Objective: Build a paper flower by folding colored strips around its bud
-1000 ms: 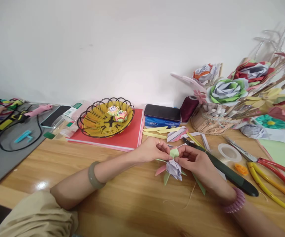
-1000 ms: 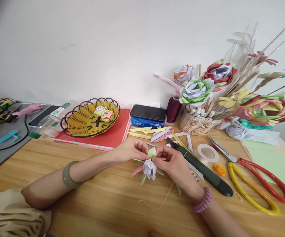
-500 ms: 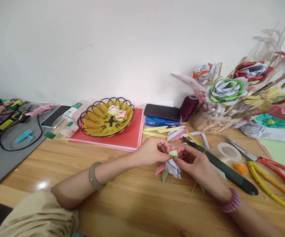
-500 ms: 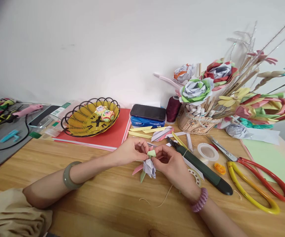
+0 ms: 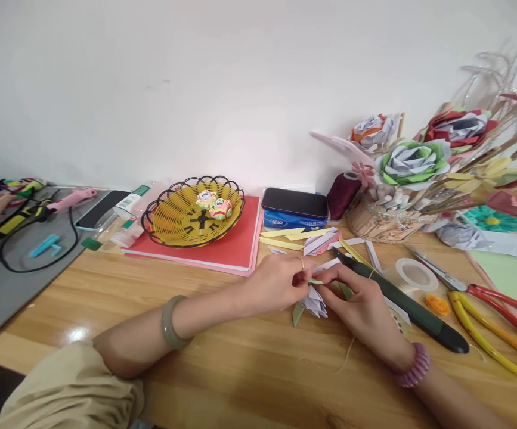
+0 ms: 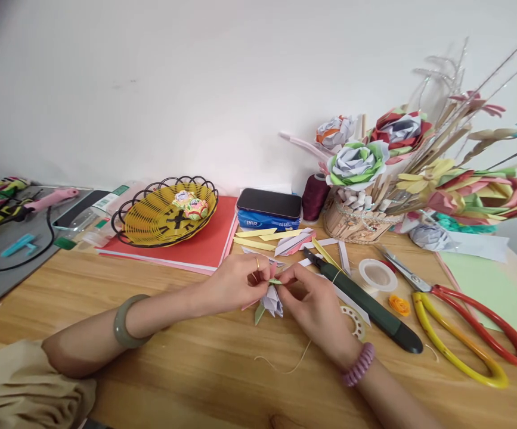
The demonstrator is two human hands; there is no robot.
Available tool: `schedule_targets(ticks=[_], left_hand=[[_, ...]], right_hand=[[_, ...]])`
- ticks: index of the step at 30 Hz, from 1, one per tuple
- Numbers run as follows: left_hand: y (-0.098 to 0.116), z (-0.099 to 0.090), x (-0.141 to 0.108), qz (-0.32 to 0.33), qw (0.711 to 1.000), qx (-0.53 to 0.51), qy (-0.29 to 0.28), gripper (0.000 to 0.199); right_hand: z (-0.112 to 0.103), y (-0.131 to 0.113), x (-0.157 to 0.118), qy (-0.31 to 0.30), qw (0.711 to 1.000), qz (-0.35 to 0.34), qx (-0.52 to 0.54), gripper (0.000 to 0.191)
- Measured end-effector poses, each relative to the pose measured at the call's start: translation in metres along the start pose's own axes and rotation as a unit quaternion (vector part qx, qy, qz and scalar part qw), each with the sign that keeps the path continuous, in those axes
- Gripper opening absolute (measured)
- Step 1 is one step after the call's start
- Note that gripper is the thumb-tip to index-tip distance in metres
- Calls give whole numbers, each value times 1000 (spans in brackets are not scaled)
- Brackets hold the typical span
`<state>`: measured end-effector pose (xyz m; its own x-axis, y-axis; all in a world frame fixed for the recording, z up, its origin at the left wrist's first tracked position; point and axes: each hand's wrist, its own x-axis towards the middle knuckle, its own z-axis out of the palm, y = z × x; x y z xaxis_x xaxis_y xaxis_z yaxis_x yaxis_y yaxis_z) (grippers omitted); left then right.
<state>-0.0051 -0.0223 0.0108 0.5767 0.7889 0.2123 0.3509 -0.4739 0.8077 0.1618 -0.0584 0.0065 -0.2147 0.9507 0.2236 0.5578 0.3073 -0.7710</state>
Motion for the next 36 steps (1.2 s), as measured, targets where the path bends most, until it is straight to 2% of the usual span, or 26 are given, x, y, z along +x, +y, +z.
schedule_targets(ticks=[2,4,6,9,13,16,19,21,23,26,30,36], left_hand=[[1,-1,0,52,999,6,10,11],[2,-3,2,53,997,-52,14,8],[2,-5,4,-11,989,-150,10,14],[2,-6,8,-125,956,-266,-2,23],[-2,-3,11,-161,926,-340,-44,25],[-3,-1,13,-165,906,-390,0,30],[-1,0,13,-120,910,-392,66,26],[0,-1,13,-76,913,-385,111,19],[1,-1,11,-34,919,-362,153,14],[-1,0,8,18,938,-288,193,7],[-3,2,6,53,948,-238,207,5],[-3,4,5,53,946,-252,198,6]], right_hand=[[-1,1,-2,14,1000,-20,-9,8],[-2,0,-3,33,999,-41,-13,9],[-3,0,-4,54,997,-60,-18,8],[-4,1,-5,87,991,-99,-37,9],[-5,3,-2,108,978,-166,-61,15],[-6,2,0,153,967,-179,-99,11],[-8,-3,-2,205,964,-133,-104,6],[-9,-6,-4,171,981,-62,-58,2],[-9,-10,-4,123,992,9,4,10],[-9,-14,-1,73,987,90,107,20],[-7,-12,4,11,957,173,232,31],[-6,-9,5,12,930,203,305,29]])
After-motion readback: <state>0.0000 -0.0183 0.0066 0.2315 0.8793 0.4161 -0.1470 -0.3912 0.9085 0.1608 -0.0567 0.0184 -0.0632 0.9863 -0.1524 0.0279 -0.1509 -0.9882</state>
